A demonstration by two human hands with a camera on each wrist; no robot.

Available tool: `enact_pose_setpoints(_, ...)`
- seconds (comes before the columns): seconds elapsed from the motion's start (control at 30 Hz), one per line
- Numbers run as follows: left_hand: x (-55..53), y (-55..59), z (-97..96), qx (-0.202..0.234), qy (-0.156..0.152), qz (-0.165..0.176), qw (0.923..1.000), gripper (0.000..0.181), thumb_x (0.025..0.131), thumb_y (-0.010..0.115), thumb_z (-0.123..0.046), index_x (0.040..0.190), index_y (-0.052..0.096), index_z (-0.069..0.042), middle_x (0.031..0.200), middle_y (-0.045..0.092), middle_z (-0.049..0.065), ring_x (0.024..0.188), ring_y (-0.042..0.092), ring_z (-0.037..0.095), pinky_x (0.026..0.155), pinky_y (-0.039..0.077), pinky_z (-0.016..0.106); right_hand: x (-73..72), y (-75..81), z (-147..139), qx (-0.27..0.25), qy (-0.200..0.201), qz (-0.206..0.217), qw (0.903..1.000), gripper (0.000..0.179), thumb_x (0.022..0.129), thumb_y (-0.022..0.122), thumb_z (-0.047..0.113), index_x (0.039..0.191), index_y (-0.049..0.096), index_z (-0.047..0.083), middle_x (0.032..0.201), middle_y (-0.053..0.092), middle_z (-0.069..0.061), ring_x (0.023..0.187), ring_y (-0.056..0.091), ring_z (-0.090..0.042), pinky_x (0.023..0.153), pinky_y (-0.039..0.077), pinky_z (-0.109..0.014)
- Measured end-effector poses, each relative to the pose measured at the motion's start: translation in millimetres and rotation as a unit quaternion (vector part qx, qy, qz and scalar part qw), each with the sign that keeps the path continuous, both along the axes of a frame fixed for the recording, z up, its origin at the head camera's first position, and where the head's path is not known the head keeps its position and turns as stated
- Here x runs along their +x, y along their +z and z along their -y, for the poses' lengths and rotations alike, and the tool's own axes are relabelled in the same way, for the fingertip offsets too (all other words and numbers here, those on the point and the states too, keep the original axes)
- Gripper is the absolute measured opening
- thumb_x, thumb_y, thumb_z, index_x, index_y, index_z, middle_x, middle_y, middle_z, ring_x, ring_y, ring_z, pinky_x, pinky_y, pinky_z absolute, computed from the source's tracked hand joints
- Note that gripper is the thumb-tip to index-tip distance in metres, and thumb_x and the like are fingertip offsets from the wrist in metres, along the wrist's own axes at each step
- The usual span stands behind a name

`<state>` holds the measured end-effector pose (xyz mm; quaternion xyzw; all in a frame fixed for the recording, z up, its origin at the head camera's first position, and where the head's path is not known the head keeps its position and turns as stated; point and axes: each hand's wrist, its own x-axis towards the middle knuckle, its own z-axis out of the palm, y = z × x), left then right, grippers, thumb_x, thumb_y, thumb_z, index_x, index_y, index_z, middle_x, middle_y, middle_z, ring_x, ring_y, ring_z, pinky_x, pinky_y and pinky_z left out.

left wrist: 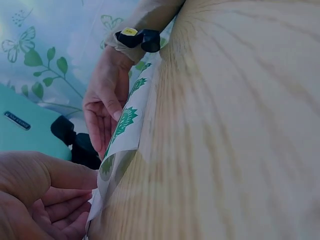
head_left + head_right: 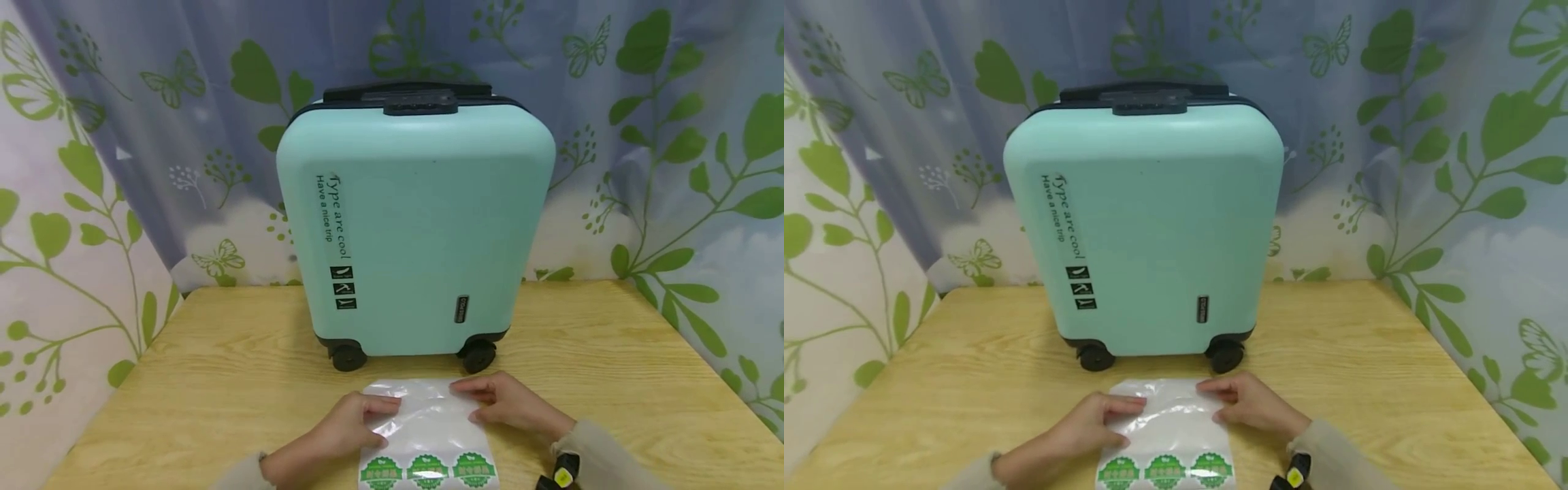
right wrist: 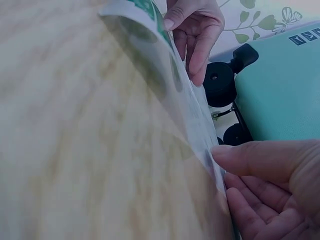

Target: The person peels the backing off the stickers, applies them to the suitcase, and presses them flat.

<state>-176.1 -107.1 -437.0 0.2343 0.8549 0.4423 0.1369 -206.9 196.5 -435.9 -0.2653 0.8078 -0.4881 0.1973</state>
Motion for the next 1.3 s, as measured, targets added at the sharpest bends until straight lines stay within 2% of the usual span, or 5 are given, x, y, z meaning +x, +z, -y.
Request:
enact_pose_setpoints(0.47, -4.0, -4.5, 9.3, 0.078, -0.025, 0.022, 0.9964, 0.044, 0.074, 0.074, 0.002, 0.116, 0.064, 0.005, 0.125, 0.061, 0.013, 0.123, 0.05, 0.032, 0.099, 0.042, 0.032, -2.9, -3.0, 0.9, -0.011, -0.003, 0.01, 0.9999, 0.044, 0.082, 0.071, 0.006, 0.123, 0.059, -0.004, 0.13, 0.053, -0.024, 0.12, 0.05, -0.037, 0.095, 0.045, -0.036)
enact_pose_setpoints(0.7, 0.7, -7.0, 16.2, 0.159, 0.028, 0.082, 0.9834, 0.041, 0.077, 0.07, 0.005, 0.117, 0.063, 0.006, 0.126, 0.058, 0.021, 0.118, 0.053, 0.034, 0.092, 0.048, 0.029, -3.7, -4.7, 0.3, -0.006, 0.003, 0.006, 1.0, 0.042, 0.083, 0.071, 0.01, 0.122, 0.06, -0.003, 0.127, 0.057, -0.021, 0.117, 0.056, -0.023, 0.095, 0.045, -0.039)
enact_pose_setpoints(0.93, 8.6, -1.8, 33.1, 0.148, 0.047, 0.097, 0.9831, 0.039, 0.078, 0.072, -0.001, 0.115, 0.063, 0.006, 0.119, 0.062, 0.02, 0.112, 0.057, 0.029, 0.091, 0.049, 0.029, -4.7, -2.4, -0.5, -0.01, 0.008, -0.011, 0.9999, 0.041, 0.086, 0.069, 0.014, 0.122, 0.06, -0.003, 0.126, 0.058, -0.021, 0.115, 0.057, -0.021, 0.093, 0.047, -0.038)
enact_pose_setpoints(1.13, 16.4, 3.1, 42.9, 0.154, 0.045, 0.108, 0.9812, 0.041, 0.08, 0.072, -0.005, 0.117, 0.061, 0.008, 0.119, 0.062, 0.022, 0.111, 0.057, 0.031, 0.091, 0.049, 0.03, -2.6, 4.0, -2.1, -0.025, -0.002, -0.012, 0.9996, 0.04, 0.087, 0.067, 0.013, 0.122, 0.06, -0.005, 0.125, 0.058, -0.022, 0.116, 0.055, -0.034, 0.09, 0.049, -0.028)
enact_pose_setpoints(1.3, 21.9, 3.3, 49.5, 0.156, 0.041, 0.102, 0.9816, 0.041, 0.08, 0.071, -0.003, 0.117, 0.059, 0.012, 0.118, 0.061, 0.025, 0.111, 0.057, 0.035, 0.087, 0.05, 0.026, -0.9, 6.7, -1.0, -0.038, -0.014, 0.0, 0.9992, 0.039, 0.088, 0.066, 0.011, 0.122, 0.058, -0.007, 0.125, 0.058, -0.024, 0.115, 0.054, -0.039, 0.089, 0.049, -0.03)
